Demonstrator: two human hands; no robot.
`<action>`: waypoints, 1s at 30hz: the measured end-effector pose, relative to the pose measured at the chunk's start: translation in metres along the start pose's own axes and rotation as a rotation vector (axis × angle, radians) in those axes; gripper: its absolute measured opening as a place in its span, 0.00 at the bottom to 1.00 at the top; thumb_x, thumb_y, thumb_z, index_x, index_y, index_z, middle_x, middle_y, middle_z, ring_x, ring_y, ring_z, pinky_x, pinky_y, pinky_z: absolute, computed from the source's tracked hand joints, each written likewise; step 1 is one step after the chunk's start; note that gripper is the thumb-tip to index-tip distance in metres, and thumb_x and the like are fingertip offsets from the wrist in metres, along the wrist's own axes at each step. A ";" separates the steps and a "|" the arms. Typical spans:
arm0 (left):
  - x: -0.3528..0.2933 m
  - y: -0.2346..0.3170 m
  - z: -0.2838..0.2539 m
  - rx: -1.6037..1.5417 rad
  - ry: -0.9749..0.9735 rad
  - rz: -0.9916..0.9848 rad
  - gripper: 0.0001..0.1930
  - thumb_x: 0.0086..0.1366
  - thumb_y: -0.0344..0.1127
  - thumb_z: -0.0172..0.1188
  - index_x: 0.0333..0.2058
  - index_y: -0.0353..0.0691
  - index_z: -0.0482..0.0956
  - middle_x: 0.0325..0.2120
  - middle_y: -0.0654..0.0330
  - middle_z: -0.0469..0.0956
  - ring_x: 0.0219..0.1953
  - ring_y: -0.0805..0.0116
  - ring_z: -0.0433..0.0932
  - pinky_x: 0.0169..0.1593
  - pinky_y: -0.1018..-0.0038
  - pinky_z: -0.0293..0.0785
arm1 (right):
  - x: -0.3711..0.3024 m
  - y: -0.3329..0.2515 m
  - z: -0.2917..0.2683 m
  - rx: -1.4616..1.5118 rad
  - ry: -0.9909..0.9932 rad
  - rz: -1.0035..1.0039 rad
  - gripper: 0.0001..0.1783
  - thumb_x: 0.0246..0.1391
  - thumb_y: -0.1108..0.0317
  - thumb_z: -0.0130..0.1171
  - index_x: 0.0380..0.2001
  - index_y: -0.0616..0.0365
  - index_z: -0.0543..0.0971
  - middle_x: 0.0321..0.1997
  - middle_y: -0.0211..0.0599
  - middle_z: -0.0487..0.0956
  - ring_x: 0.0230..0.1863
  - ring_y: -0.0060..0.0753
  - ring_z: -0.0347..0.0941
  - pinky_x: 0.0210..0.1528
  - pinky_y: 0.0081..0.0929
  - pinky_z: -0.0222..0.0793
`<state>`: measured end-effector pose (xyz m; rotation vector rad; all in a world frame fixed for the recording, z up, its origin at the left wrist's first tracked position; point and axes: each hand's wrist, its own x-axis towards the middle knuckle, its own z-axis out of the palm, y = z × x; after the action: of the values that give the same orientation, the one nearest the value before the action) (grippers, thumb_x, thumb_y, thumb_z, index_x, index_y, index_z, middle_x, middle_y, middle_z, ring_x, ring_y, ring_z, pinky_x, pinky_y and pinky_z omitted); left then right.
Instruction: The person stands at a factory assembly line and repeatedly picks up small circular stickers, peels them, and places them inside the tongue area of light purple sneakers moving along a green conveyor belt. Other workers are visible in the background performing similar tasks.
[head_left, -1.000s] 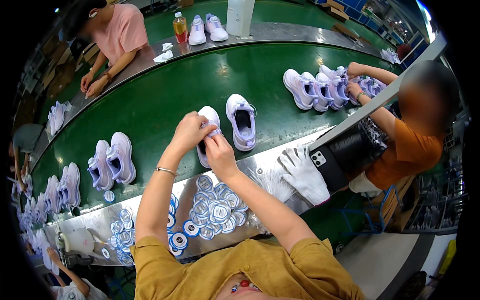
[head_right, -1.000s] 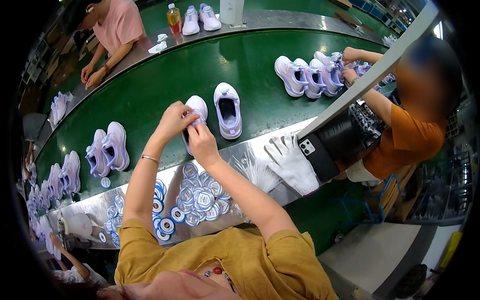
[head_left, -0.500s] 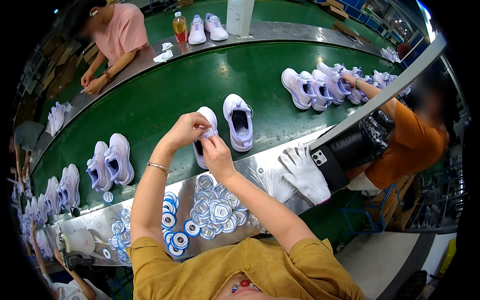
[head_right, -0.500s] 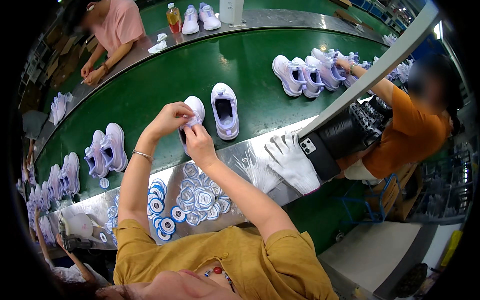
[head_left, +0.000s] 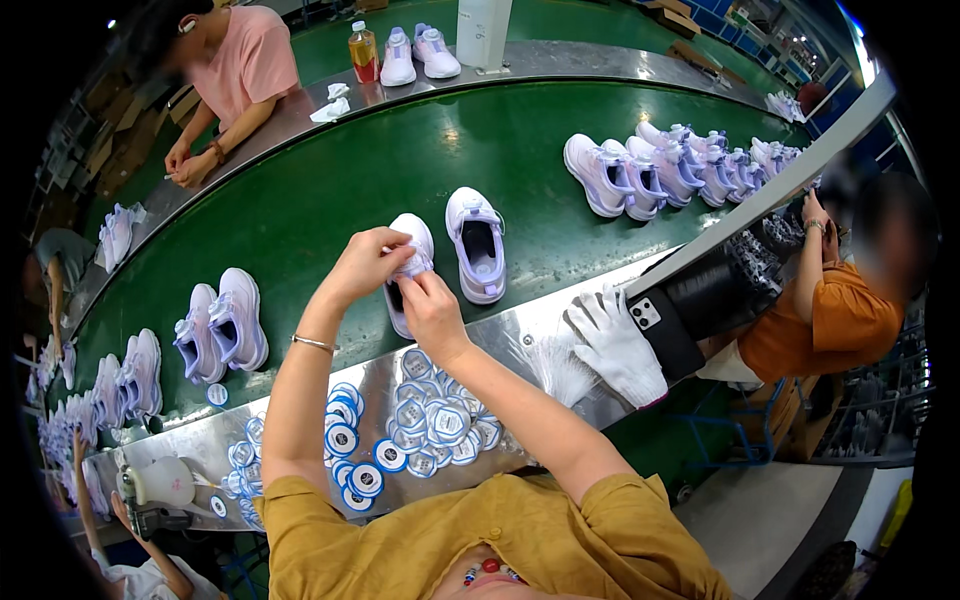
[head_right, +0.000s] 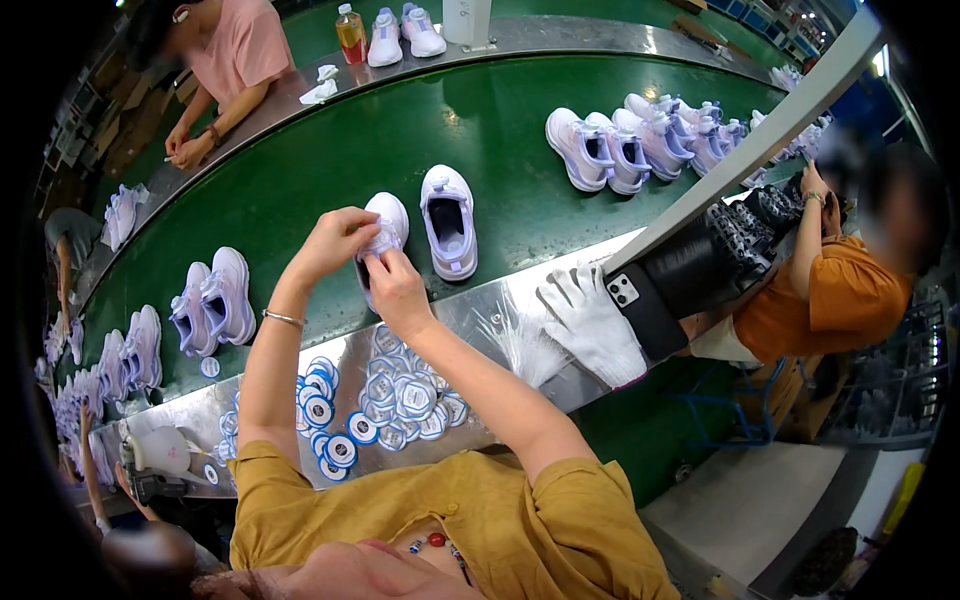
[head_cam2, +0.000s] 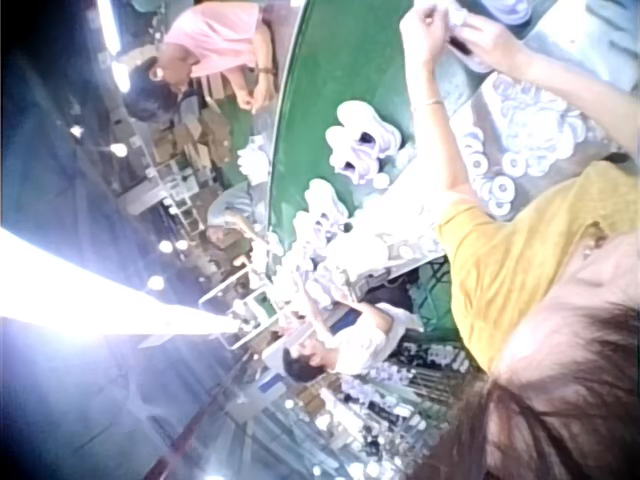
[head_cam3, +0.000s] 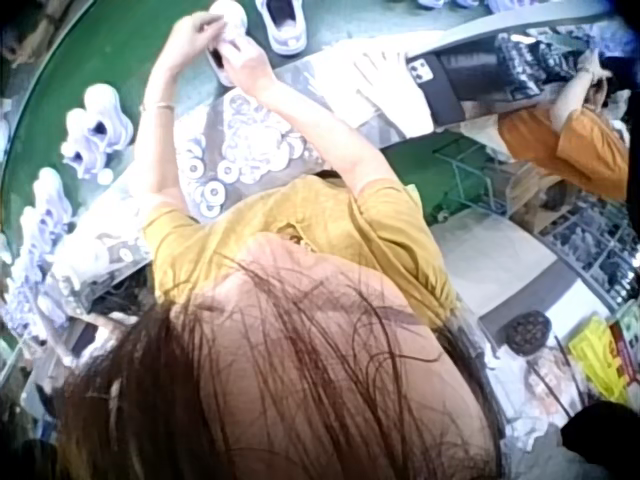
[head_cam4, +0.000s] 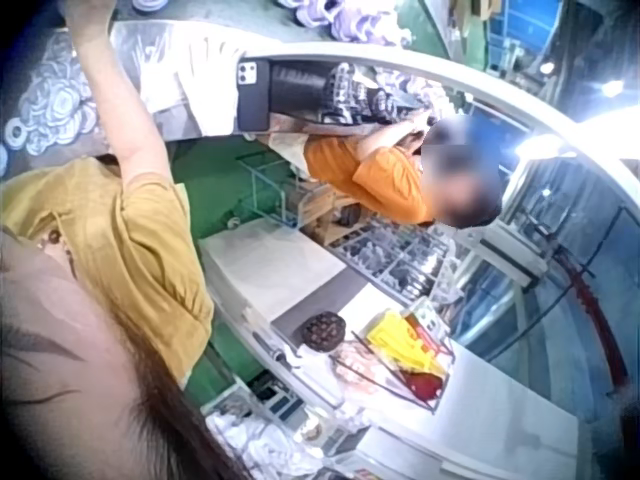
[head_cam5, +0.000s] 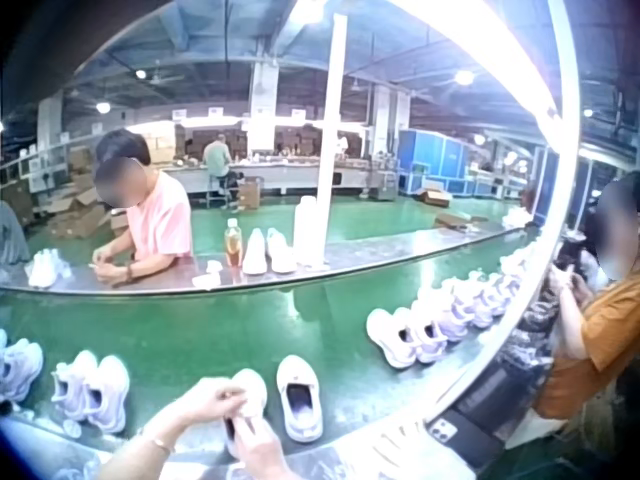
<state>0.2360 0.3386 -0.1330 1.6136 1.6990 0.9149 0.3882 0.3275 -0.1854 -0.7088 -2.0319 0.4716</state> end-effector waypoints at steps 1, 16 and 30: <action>0.001 0.013 0.000 0.162 0.004 -0.071 0.10 0.53 0.30 0.62 0.34 0.31 0.82 0.33 0.49 0.79 0.34 0.60 0.79 0.39 0.71 0.75 | 0.000 0.001 -0.001 0.000 -0.007 0.001 0.10 0.47 0.78 0.55 0.35 0.62 0.76 0.28 0.42 0.69 0.32 0.45 0.71 0.34 0.37 0.70; -0.007 -0.003 0.004 0.302 0.063 0.004 0.10 0.55 0.32 0.63 0.33 0.31 0.81 0.26 0.50 0.75 0.28 0.60 0.75 0.32 0.69 0.71 | -0.002 -0.001 0.006 0.001 -0.025 -0.012 0.10 0.47 0.78 0.54 0.36 0.62 0.75 0.29 0.43 0.69 0.34 0.44 0.71 0.36 0.36 0.71; -0.016 -0.014 -0.002 0.184 0.059 -0.083 0.13 0.54 0.29 0.64 0.39 0.31 0.80 0.29 0.56 0.74 0.30 0.67 0.74 0.37 0.75 0.72 | -0.004 -0.003 0.017 0.026 -0.047 -0.026 0.11 0.44 0.79 0.56 0.35 0.65 0.75 0.31 0.45 0.69 0.34 0.46 0.70 0.37 0.36 0.71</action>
<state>0.2271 0.3224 -0.1436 1.6329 1.9249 0.7919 0.3752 0.3217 -0.1954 -0.6608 -2.0728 0.5028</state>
